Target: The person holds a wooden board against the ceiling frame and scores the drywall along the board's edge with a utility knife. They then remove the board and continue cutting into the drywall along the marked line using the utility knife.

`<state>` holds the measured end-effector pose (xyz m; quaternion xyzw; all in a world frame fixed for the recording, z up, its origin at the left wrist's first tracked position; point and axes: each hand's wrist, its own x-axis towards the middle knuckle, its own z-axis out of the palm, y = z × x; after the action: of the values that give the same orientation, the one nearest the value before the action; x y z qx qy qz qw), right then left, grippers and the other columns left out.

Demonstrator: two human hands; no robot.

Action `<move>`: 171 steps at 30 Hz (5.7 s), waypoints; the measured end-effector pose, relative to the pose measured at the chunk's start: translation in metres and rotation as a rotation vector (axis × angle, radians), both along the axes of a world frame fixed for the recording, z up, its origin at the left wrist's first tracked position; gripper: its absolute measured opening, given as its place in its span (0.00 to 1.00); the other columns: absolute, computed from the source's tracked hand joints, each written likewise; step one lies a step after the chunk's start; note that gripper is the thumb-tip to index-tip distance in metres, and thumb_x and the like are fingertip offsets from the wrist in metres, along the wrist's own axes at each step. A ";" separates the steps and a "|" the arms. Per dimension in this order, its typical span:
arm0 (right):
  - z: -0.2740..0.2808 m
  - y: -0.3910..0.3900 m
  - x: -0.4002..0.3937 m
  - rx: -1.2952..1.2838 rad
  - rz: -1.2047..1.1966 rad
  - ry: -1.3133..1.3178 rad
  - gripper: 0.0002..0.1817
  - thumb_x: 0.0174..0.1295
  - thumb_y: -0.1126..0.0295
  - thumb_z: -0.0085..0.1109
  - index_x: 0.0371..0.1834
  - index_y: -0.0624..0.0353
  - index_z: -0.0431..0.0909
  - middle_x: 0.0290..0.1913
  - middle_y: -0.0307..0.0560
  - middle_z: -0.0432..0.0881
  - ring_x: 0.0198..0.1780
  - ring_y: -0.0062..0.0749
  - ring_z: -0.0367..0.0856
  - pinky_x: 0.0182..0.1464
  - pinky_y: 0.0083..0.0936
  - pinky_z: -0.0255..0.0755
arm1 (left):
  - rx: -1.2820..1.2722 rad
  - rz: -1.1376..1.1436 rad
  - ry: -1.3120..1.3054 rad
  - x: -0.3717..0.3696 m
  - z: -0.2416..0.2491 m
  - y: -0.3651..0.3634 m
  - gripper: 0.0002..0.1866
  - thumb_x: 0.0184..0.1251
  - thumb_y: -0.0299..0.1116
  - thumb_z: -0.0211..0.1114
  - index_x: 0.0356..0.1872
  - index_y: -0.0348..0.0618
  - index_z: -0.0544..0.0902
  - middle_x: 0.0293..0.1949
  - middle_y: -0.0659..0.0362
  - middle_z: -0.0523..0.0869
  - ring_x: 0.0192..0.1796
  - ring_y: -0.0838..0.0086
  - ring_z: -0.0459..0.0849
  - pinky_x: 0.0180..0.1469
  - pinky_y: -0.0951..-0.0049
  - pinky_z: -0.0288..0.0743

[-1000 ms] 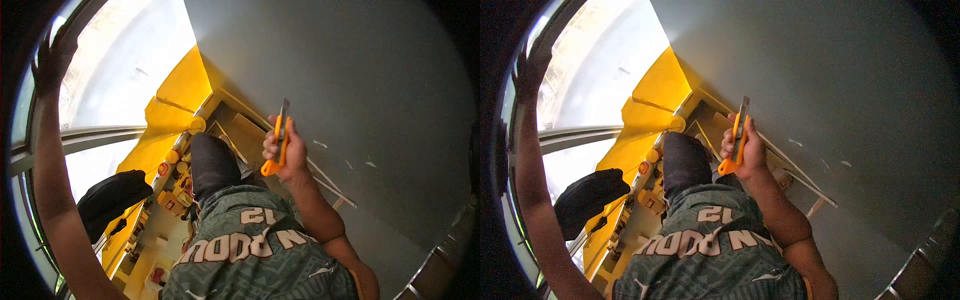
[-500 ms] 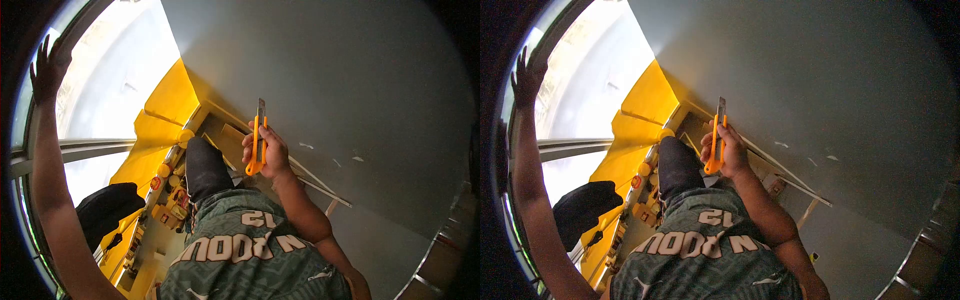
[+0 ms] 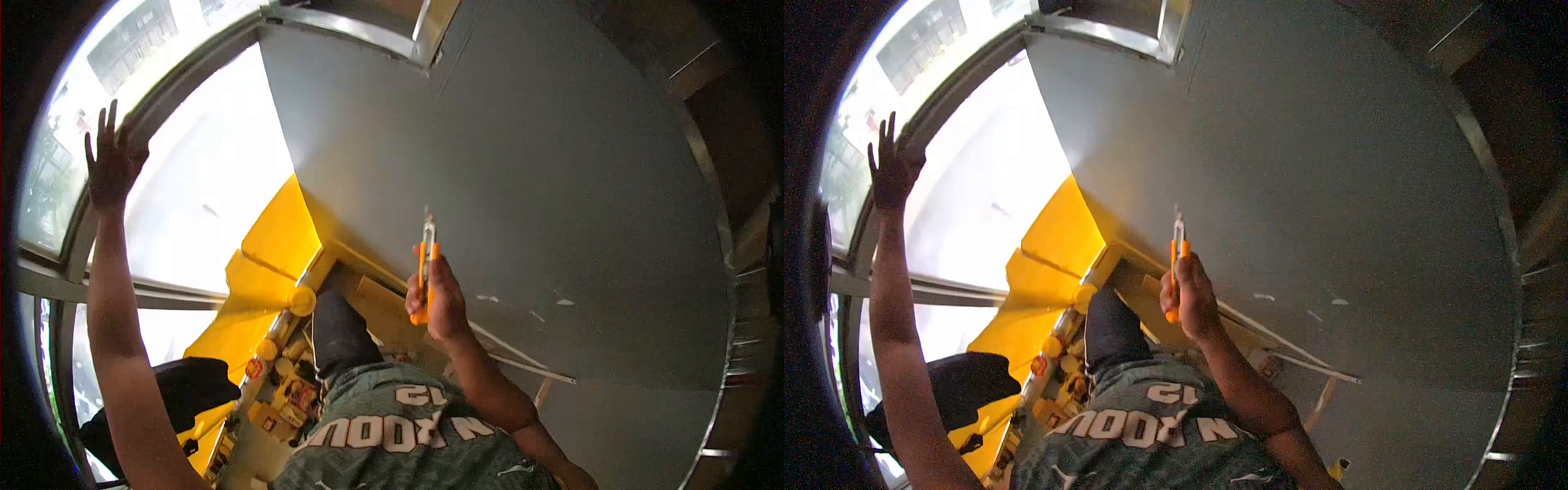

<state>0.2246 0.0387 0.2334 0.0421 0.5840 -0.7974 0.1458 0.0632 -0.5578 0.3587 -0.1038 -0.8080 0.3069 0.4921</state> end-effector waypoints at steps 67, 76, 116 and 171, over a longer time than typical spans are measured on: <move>0.204 -0.057 -0.173 0.258 -0.325 0.511 0.27 0.76 0.33 0.44 0.42 0.47 0.69 0.25 0.32 0.65 0.23 0.15 0.63 0.25 0.19 0.60 | 0.269 0.174 -0.201 0.009 -0.002 0.007 0.40 0.59 0.47 0.78 0.73 0.55 0.72 0.85 0.61 0.54 0.86 0.68 0.50 0.86 0.51 0.43; 0.215 -0.061 -0.170 0.286 -0.373 0.484 0.27 0.76 0.34 0.44 0.46 0.49 0.71 0.24 0.33 0.65 0.21 0.16 0.63 0.23 0.19 0.60 | 0.150 0.142 -0.152 0.003 -0.009 -0.012 0.49 0.61 0.47 0.76 0.80 0.59 0.57 0.85 0.61 0.54 0.86 0.66 0.53 0.85 0.52 0.47; 0.149 -0.065 -0.184 0.213 -0.402 0.459 0.28 0.74 0.33 0.46 0.38 0.48 0.67 0.24 0.32 0.63 0.21 0.18 0.61 0.24 0.19 0.59 | 0.177 0.192 -0.171 0.007 -0.006 -0.010 0.45 0.59 0.52 0.76 0.79 0.64 0.66 0.86 0.68 0.53 0.86 0.72 0.52 0.83 0.52 0.55; 0.063 -0.056 -0.144 0.195 -0.311 0.277 0.23 0.80 0.40 0.44 0.36 0.46 0.63 0.22 0.28 0.61 0.18 0.12 0.58 0.18 0.16 0.56 | 0.153 0.043 -0.101 0.007 -0.001 0.002 0.43 0.62 0.55 0.73 0.77 0.57 0.66 0.85 0.62 0.55 0.86 0.68 0.53 0.86 0.52 0.44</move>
<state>0.0804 -0.0171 0.2967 0.0356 0.6592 -0.7483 -0.0649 0.0702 -0.5561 0.3577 -0.0640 -0.8549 0.2489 0.4507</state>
